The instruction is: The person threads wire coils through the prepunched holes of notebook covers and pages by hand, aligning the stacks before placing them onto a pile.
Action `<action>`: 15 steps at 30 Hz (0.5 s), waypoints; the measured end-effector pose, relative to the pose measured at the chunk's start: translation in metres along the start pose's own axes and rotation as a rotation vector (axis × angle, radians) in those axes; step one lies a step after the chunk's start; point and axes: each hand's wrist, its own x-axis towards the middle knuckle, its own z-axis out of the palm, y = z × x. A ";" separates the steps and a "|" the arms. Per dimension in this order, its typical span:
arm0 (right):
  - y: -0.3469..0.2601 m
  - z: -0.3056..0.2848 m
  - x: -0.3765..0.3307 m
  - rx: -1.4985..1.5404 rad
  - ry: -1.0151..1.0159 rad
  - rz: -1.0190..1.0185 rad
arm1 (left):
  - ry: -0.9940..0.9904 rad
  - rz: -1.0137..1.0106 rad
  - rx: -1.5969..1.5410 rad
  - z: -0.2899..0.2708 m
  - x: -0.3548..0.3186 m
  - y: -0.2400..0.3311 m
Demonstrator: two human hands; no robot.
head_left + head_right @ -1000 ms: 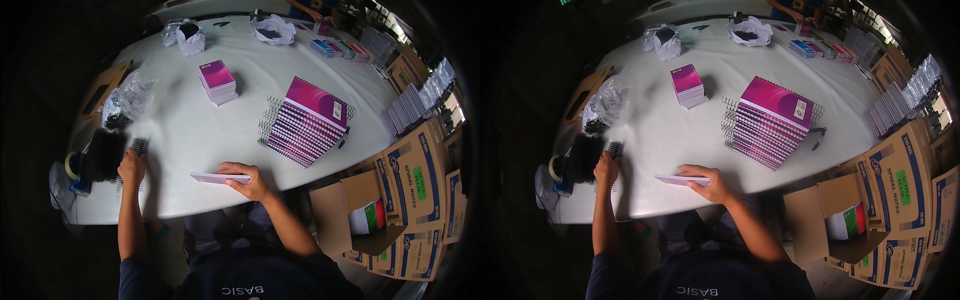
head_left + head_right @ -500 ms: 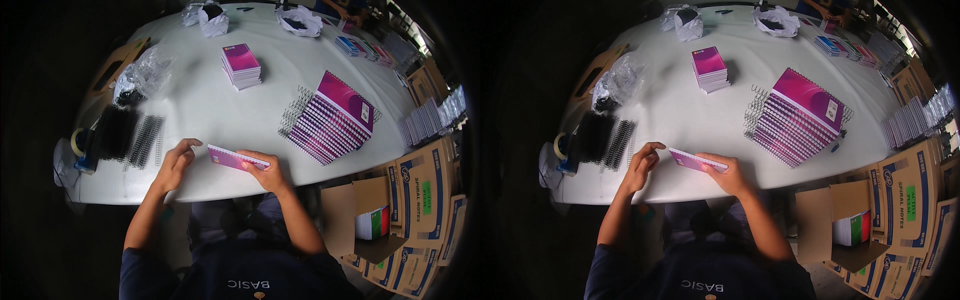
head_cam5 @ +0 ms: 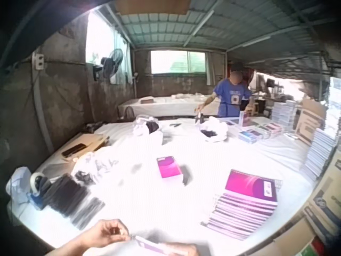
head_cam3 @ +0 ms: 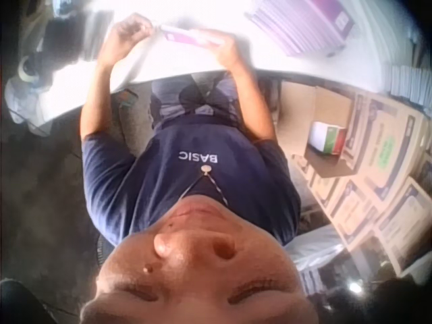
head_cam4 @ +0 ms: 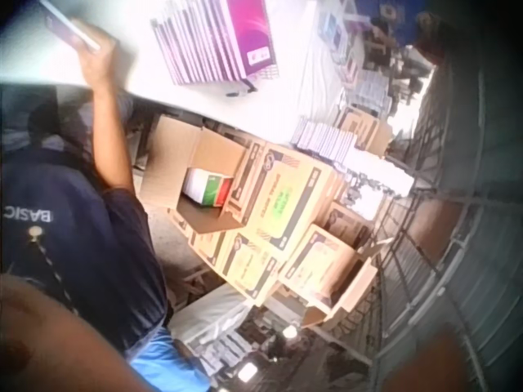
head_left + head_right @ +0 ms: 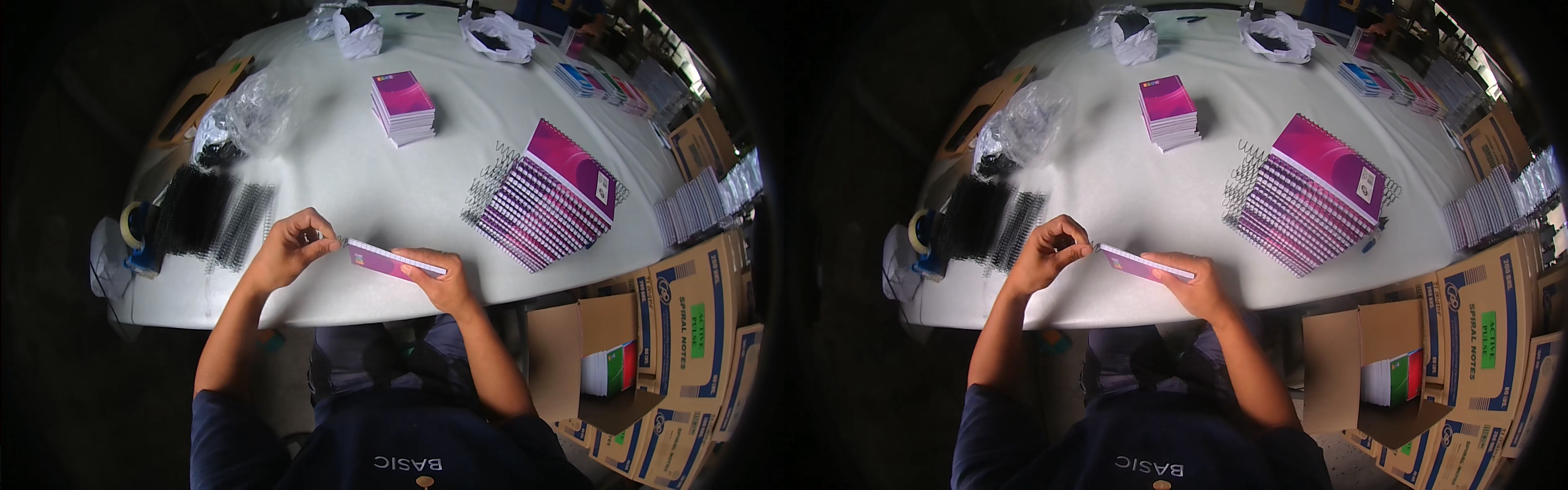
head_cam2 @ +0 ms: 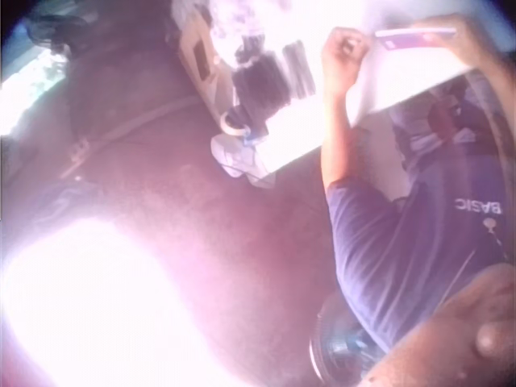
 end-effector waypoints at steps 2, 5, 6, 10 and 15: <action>0.003 0.000 -0.002 0.009 0.008 0.001 | -0.057 -0.112 0.013 0.001 0.006 0.013; 0.001 0.001 0.000 0.023 0.003 -0.004 | -0.109 -0.289 -0.027 -0.002 0.007 0.018; 0.000 0.001 0.000 0.022 -0.013 -0.003 | -0.123 -0.350 -0.052 -0.003 0.007 0.014; -0.003 0.002 0.000 0.005 -0.033 0.007 | -0.129 0.156 0.138 0.000 0.007 0.004; -0.001 0.001 -0.001 -0.057 -0.078 0.093 | -0.252 0.383 0.902 0.001 0.011 0.033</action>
